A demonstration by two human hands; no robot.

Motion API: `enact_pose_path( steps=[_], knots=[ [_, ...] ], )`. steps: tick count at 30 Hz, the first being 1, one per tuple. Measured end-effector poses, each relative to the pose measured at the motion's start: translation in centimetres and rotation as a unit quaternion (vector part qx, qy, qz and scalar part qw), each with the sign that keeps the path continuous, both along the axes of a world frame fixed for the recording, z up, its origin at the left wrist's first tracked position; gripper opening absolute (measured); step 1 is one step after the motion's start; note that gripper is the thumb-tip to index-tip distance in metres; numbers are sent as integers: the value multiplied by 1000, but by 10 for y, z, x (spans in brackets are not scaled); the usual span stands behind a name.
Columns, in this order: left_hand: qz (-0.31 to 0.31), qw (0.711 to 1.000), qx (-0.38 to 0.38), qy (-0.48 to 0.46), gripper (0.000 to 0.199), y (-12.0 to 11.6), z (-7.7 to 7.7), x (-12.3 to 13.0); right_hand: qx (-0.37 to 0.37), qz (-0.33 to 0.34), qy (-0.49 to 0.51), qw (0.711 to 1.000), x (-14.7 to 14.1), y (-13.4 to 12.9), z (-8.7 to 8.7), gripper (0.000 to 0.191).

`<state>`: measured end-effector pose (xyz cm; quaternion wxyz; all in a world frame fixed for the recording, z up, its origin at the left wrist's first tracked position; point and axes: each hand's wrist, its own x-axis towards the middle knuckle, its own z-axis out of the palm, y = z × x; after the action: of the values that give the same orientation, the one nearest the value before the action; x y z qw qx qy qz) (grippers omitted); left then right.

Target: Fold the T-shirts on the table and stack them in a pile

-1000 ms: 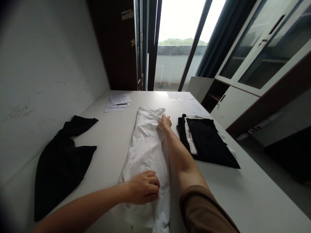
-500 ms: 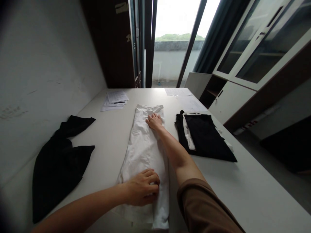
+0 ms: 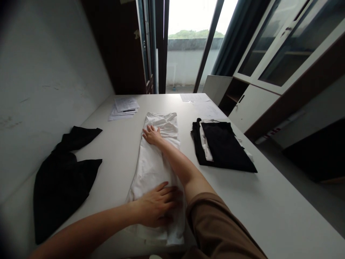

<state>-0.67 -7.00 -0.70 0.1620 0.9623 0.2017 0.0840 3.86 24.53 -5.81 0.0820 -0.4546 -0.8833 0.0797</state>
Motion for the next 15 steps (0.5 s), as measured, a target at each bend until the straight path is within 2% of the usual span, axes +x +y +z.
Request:
enact_pose_path(
  steps=[3, 8, 13, 15],
  knots=[
    [-1, 1000, 0, -1, 56, -1, -2, -1, -14, 20, -10, 1000, -4, 7, -1, 62],
    [1, 1000, 2, -5, 59, -5, -7, -1, -38, -22, -11, 999, -5, 25, -1, 66],
    [-8, 1000, 19, -14, 68, -14, -7, -3, -11, -66, 10, 998, -7, 33, -1, 65],
    [-16, 1000, 11, -7, 71, -17, -3, -5, 1, -47, 10, 999, 0, 33, 0, 61]
  ],
)
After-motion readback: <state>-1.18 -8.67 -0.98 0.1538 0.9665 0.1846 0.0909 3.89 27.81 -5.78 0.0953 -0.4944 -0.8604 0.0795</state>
